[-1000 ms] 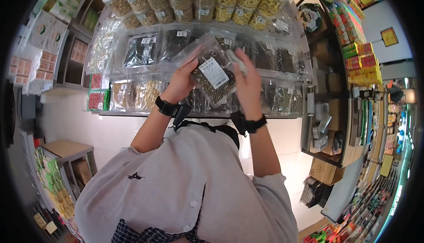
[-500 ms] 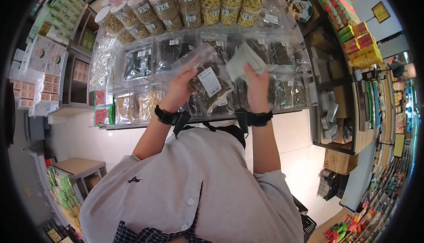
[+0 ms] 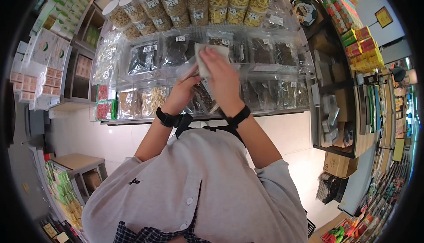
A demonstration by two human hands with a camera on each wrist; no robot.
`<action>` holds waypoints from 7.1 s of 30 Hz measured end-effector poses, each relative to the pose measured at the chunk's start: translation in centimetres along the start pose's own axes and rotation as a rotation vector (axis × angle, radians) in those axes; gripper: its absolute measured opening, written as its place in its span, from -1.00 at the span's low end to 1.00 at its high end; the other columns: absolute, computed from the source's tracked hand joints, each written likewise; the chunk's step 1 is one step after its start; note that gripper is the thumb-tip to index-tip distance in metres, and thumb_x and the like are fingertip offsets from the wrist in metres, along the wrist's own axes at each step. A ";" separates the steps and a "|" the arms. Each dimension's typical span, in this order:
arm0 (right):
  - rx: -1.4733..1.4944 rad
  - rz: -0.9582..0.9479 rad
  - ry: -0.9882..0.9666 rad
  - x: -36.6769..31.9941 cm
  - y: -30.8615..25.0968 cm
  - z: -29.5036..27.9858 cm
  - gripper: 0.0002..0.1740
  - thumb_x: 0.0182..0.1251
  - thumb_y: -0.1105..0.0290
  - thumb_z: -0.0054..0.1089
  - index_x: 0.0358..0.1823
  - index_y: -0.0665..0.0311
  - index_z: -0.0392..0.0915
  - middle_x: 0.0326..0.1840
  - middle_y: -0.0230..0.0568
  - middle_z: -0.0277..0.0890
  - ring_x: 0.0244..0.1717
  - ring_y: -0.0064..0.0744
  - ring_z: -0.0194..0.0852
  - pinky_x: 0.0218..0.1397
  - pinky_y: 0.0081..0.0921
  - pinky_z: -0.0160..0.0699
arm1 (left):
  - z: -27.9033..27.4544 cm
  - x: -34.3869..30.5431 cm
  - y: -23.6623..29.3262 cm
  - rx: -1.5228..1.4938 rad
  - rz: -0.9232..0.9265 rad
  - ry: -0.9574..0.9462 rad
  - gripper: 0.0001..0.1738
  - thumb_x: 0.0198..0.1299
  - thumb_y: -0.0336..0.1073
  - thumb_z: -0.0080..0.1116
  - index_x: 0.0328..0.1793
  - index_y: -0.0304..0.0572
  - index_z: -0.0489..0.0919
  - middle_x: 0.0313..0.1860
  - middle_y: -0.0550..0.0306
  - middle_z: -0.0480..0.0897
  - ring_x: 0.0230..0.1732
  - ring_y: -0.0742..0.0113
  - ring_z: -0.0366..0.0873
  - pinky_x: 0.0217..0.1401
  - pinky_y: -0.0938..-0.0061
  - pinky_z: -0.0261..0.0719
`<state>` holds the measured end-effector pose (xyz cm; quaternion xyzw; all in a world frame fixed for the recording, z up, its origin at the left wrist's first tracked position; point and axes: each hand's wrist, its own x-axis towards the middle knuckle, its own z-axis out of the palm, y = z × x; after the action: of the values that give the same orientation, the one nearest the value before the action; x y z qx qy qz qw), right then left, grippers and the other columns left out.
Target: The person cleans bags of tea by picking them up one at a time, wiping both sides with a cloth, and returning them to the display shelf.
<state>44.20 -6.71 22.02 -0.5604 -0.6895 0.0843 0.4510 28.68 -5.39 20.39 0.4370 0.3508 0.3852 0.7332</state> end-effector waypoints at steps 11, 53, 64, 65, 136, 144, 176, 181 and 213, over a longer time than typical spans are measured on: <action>-0.023 -0.183 -0.043 0.6 -2.9 1.3 -0.30 -0.06 0.74 0.13 0.23 0.16 0.55 0.31 -0.14 0.49 0.34 -0.07 0.44 0.31 -0.28 0.50 | -3.4 -0.8 -1.4 0.377 0.327 -0.015 -0.33 0.32 -0.42 -0.08 0.59 -0.33 0.18 0.48 0.04 0.38 0.45 0.28 0.33 0.52 0.44 0.16; -0.098 -0.425 -0.426 -0.1 -3.5 4.5 -0.55 0.08 0.54 0.16 0.07 0.14 0.61 0.27 -0.30 0.54 0.39 -0.25 0.38 0.47 -0.21 0.34 | -9.0 0.8 -3.8 -1.222 -0.068 -0.388 -0.30 0.55 0.12 -0.46 0.55 -0.27 0.20 0.47 -0.17 0.37 0.45 -0.09 0.34 0.56 0.07 0.21; -0.123 -0.431 -0.408 0.3 -3.9 2.7 -0.33 -0.10 0.70 0.15 0.16 0.10 0.59 0.32 -0.29 0.51 0.41 -0.20 0.37 0.47 -0.17 0.33 | -7.4 -0.2 0.6 -0.980 -0.040 -0.164 -0.24 0.45 0.19 -0.29 0.49 -0.31 0.27 0.45 -0.10 0.40 0.46 -0.07 0.33 0.57 0.04 0.17; -0.114 -0.397 -0.352 0.8 -3.9 3.0 -0.36 -0.09 0.69 0.16 0.14 0.12 0.59 0.30 -0.27 0.52 0.41 -0.20 0.37 0.47 -0.17 0.34 | -6.3 -0.3 0.5 -0.971 -0.053 -0.052 -0.25 0.40 0.19 -0.20 0.45 -0.28 0.32 0.42 -0.07 0.42 0.43 -0.03 0.36 0.55 0.06 0.20; -0.027 -0.348 -0.169 2.7 -6.7 1.5 -0.30 -0.15 0.74 0.16 0.15 0.13 0.59 0.31 -0.23 0.50 0.37 -0.13 0.40 0.38 -0.24 0.44 | -5.7 -3.5 1.7 -0.484 0.169 -0.012 -0.55 0.48 -0.13 -0.04 0.36 -0.22 0.41 0.21 0.12 0.59 0.20 0.35 0.57 0.28 0.36 0.51; -0.035 -0.363 -0.289 -0.2 -5.8 2.3 -0.27 -0.15 0.73 0.17 0.20 0.13 0.57 0.34 -0.24 0.48 0.41 -0.13 0.35 0.39 -0.29 0.42 | -4.7 -4.0 2.3 -0.588 0.219 -0.045 -0.49 0.49 -0.06 -0.05 0.45 -0.11 0.36 0.36 0.15 0.49 0.36 0.31 0.42 0.45 0.30 0.32; -0.106 -0.266 -0.301 -1.7 -3.4 0.6 -0.30 -0.11 0.71 0.18 0.19 0.08 0.60 0.30 -0.30 0.53 0.38 -0.22 0.41 0.37 -0.37 0.48 | -5.3 -3.0 1.7 -0.501 0.128 -0.045 -0.40 0.56 -0.03 -0.35 0.62 -0.06 0.15 0.51 0.00 0.34 0.50 0.09 0.29 0.55 0.18 0.24; -0.093 -0.177 -0.119 0.5 -3.1 1.7 -0.30 -0.07 0.69 0.20 0.23 0.09 0.56 0.33 -0.32 0.50 0.41 -0.25 0.38 0.35 -0.36 0.49 | -6.1 -2.1 0.1 -0.637 0.184 -0.113 -0.29 0.33 0.10 0.00 0.47 -0.20 0.34 0.37 -0.07 0.49 0.34 -0.03 0.46 0.44 0.10 0.38; -0.160 -0.392 -0.236 -1.7 -7.3 -0.3 -0.45 -0.07 0.60 0.20 0.08 0.14 0.64 0.22 -0.28 0.59 0.32 -0.23 0.48 0.27 -0.35 0.55 | -5.6 -1.7 2.0 -1.010 0.239 -0.177 -0.30 0.44 0.13 -0.28 0.48 -0.24 0.32 0.37 -0.14 0.49 0.34 -0.08 0.48 0.46 0.09 0.38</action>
<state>39.32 -10.85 25.85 -0.4363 -0.8374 0.0050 0.3292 22.64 -4.15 20.47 0.0967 0.0059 0.5489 0.8303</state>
